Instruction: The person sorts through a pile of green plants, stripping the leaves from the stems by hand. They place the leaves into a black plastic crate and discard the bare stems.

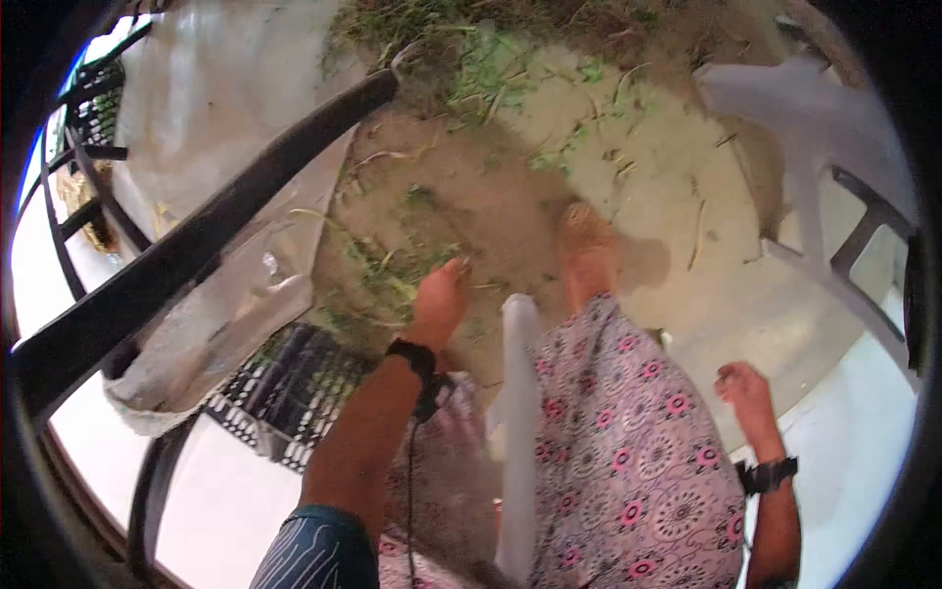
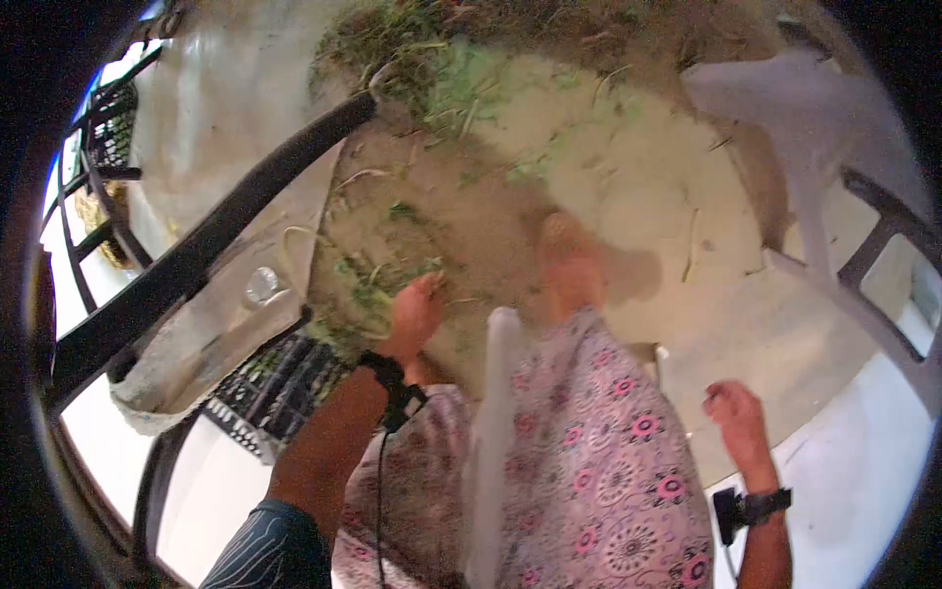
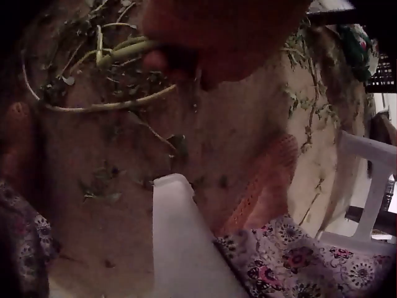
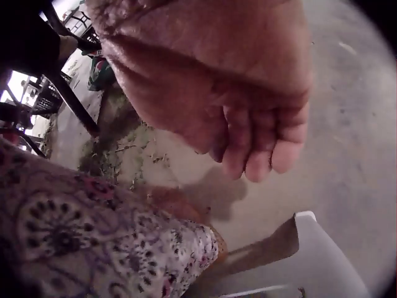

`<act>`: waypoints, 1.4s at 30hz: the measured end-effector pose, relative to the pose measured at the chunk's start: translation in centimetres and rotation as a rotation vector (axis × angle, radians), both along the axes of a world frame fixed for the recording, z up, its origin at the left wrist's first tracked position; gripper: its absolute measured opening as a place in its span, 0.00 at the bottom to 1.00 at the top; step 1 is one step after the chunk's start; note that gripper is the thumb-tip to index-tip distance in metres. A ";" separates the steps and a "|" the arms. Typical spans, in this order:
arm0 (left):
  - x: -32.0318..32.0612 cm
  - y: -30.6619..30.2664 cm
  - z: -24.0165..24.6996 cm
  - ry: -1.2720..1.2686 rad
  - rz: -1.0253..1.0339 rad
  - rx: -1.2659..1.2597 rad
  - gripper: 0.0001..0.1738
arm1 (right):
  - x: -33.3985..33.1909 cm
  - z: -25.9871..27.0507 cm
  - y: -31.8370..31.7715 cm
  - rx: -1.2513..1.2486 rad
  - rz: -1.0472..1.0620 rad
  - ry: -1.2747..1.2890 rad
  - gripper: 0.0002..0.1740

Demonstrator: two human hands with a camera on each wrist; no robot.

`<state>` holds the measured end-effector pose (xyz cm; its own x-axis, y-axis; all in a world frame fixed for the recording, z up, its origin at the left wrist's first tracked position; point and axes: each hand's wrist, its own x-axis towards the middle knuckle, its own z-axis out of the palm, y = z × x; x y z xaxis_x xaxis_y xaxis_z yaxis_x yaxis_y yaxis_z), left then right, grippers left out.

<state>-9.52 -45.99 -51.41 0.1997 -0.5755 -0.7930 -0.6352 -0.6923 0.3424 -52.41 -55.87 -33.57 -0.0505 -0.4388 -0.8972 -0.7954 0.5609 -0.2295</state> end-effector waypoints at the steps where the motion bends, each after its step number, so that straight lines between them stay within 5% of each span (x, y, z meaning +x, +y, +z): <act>1: 0.4 1.4 -2.2 -0.012 -0.019 -0.110 0.15 | 1.2 1.5 -0.5 0.012 -0.019 0.025 0.12; 5: -0.2 4.6 -5.1 -0.116 -0.191 -0.336 0.14 | 3.2 4.0 0.6 0.021 -0.086 0.056 0.13; 8: -0.1 4.6 -5.1 -0.071 -0.220 -0.169 0.18 | 2.8 3.8 1.7 0.035 -0.071 0.080 0.13; 12: 0.0 4.8 -5.7 -0.055 -0.021 -0.181 0.15 | 2.9 3.8 2.2 0.059 0.075 0.117 0.13; 14: 0.7 5.6 -5.7 -0.081 -0.091 -0.279 0.16 | 1.2 3.0 2.8 0.049 -0.216 0.033 0.12; 17: 2.1 3.2 -0.5 -0.002 -0.072 -0.343 0.14 | 1.7 3.3 1.3 -0.017 -0.134 -0.036 0.12; 20: 4.8 -0.3 7.7 0.613 0.672 -0.109 0.14 | 4.1 4.9 -0.7 -0.084 -0.069 -0.010 0.11; 23: 6.0 -1.4 12.6 0.410 0.437 -0.265 0.14 | 6.1 6.7 -2.8 -0.135 0.058 0.018 0.11; 26: 4.2 -3.6 17.4 0.491 0.808 -0.165 0.16 | 10.2 9.3 -5.4 -0.190 0.169 -0.028 0.11; 31: 0.4 -6.3 26.0 0.731 0.842 -0.339 0.18 | 19.0 15.4 -8.4 -0.281 0.365 -0.343 0.20; 35: -0.3 -6.8 31.5 1.018 0.844 -0.412 0.21 | 24.2 15.0 -5.2 -0.605 0.538 -0.644 0.24; 37: 0.2 -6.6 33.6 1.154 0.898 -0.463 0.20 | 25.7 15.6 -4.5 -0.571 0.574 -0.728 0.22; 39: 0.5 -6.3 35.6 1.011 0.996 -0.425 0.19 | 26.3 16.9 -4.1 -0.382 0.582 -0.791 0.18; 42: -0.2 -5.1 38.2 0.778 0.950 -0.359 0.24 | 27.0 18.4 -2.6 -0.604 0.589 -0.730 0.13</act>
<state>-9.70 -51.11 -13.20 0.2037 -0.6678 -0.7159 0.5075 -0.5533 0.6605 -25.38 -58.44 -15.21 0.7614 -0.5949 -0.2576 -0.4633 -0.2214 -0.8581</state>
